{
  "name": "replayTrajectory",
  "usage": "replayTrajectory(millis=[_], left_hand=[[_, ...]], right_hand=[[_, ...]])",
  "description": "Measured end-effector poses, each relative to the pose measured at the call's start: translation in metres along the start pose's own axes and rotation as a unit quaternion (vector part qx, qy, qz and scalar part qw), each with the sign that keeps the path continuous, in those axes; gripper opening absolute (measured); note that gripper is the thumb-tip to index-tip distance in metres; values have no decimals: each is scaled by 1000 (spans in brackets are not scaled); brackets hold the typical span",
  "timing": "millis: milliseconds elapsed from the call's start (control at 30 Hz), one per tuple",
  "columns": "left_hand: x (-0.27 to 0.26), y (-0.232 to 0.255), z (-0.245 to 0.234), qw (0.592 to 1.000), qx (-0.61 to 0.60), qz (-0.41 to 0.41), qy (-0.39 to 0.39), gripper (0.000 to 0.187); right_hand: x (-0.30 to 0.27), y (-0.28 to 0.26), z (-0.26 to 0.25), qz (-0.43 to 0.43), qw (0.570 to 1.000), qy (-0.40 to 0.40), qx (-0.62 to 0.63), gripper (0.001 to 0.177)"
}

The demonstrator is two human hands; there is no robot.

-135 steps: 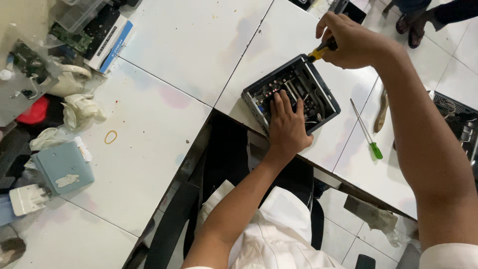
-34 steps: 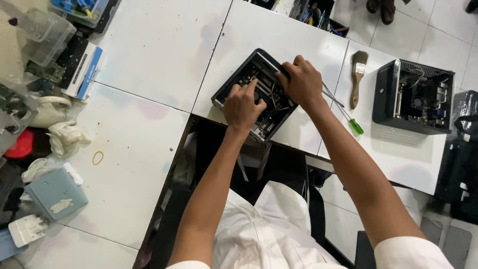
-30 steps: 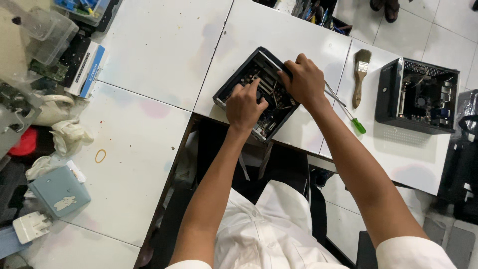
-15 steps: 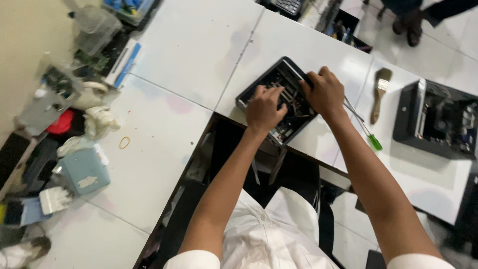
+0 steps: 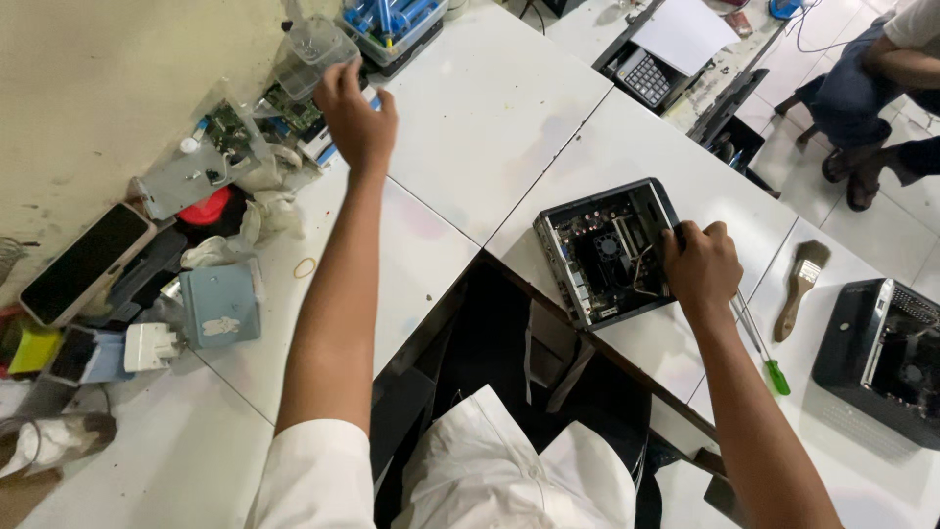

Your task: The person uses a screwdriver to remove screws from a small black electronic device on a white table. They then open a small plastic container, pick out a screw, and use the screwdriver to insert and tighten it into the device.

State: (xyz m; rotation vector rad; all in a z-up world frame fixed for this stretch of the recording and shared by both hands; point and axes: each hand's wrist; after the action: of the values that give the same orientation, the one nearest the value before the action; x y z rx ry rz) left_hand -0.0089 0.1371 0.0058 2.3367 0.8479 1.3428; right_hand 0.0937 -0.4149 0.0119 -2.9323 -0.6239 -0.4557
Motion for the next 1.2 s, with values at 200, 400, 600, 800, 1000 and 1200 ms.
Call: replayTrajectory(millis=[200,400,600,800,1000,1200], left_hand=[[73,-53,-13,989,129,30,-61,54],[89,-72,15,971,139,12,-193,35],[89,-64,2,982,55,-3,-183,28],[99,-43,-15,973,38,-32,-223,74],[66,10,-40,969,-153,154,-118,62],[12,71,-47,944,-237,222,-68,89]], right_hand=[[-4,7,15,40,999,20,-8,33],[-5,2,11,53,999,13,-6,34],[-7,5,14,54,998,26,-5,34],[-8,6,16,48,998,49,4,31],[0,-25,-5,-130,975,181,-5,27],[10,-111,-45,-217,948,143,184,31]])
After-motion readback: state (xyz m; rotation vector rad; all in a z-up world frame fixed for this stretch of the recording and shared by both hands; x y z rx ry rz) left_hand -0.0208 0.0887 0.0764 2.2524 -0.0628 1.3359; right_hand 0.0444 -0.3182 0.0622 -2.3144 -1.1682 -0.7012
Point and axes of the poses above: each hand's wrist, its own x-axis towards the middle knuckle, its own z-axis out of the palm, y = z × x, and after that the axes turned 4 degrees about z, right-handed
